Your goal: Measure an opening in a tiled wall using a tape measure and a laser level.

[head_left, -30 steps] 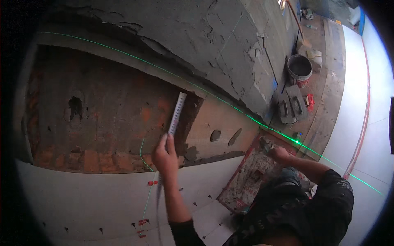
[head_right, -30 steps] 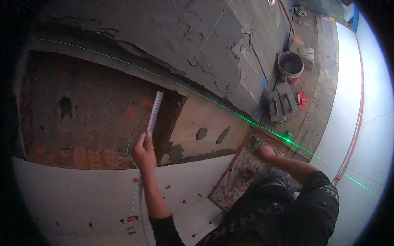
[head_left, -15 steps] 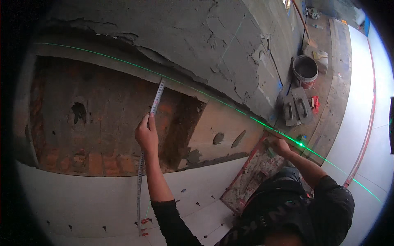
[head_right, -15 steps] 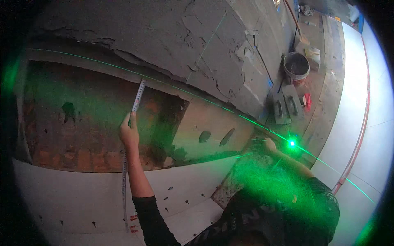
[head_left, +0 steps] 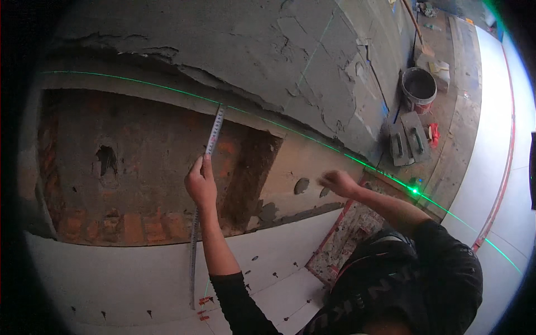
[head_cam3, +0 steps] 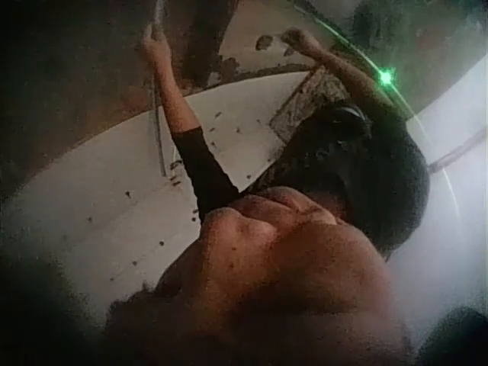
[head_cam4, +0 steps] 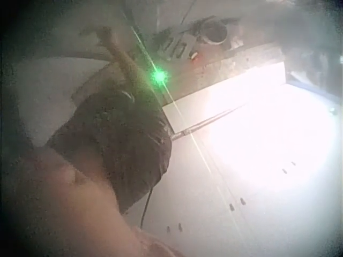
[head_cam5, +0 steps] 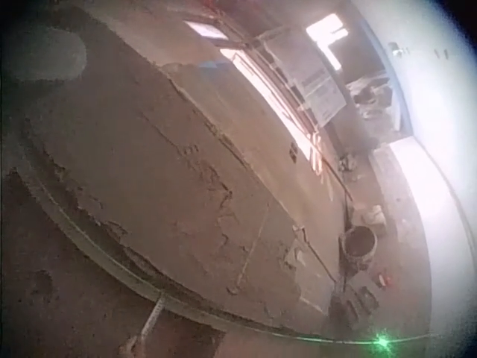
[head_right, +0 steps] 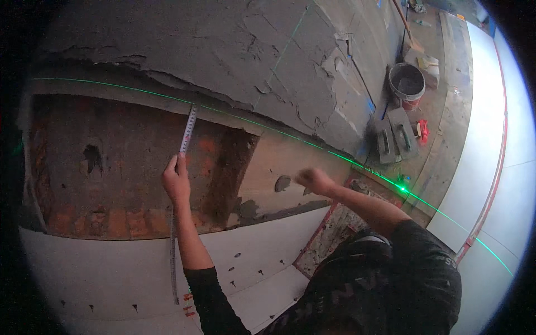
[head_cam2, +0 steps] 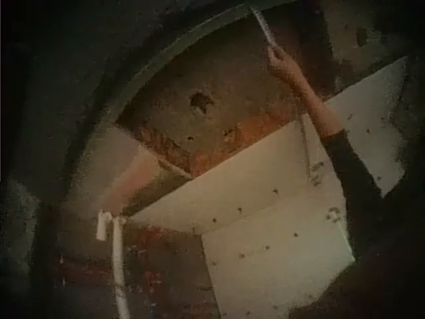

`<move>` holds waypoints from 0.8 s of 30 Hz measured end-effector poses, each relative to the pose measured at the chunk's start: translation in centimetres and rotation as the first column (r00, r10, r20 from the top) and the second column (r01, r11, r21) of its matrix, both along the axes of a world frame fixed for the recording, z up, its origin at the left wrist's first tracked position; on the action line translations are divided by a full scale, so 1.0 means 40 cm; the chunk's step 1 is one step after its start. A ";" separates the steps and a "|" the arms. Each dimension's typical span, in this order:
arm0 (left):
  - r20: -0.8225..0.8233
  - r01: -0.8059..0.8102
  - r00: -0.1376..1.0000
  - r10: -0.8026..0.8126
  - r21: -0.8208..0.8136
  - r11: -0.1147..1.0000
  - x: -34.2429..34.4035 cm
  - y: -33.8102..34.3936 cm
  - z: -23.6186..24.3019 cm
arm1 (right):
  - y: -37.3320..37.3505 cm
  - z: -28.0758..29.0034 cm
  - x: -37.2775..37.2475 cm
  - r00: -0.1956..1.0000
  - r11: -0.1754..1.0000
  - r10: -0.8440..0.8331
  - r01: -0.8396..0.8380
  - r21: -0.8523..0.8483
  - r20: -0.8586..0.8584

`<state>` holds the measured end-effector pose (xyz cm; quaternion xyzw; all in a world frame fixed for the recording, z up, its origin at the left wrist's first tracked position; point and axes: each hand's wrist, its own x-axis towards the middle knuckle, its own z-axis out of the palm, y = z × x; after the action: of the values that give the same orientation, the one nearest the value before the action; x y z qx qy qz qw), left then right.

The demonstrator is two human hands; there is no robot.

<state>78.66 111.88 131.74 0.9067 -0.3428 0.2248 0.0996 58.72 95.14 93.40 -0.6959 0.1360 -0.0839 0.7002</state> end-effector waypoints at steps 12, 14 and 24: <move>0.035 0.092 0.995 -0.090 -0.051 0.994 0.034 -0.028 -0.025 | -0.035 0.700 0.422 0.817 0.610 -0.493 0.079 0.789 0.300; 0.001 0.122 0.992 -0.123 -0.083 0.989 0.047 -0.005 -0.032 | -0.011 0.715 0.451 0.800 0.566 -0.543 0.124 0.815 0.255; -0.026 0.031 0.999 -0.031 -0.037 0.999 0.055 0.019 -0.020 | 0.007 0.727 0.509 0.791 0.421 -0.587 0.113 0.900 0.175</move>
<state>80.86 112.65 130.95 0.9022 -0.3513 0.2174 0.1240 79.08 95.43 122.47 -0.1675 0.1337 -0.3197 0.9230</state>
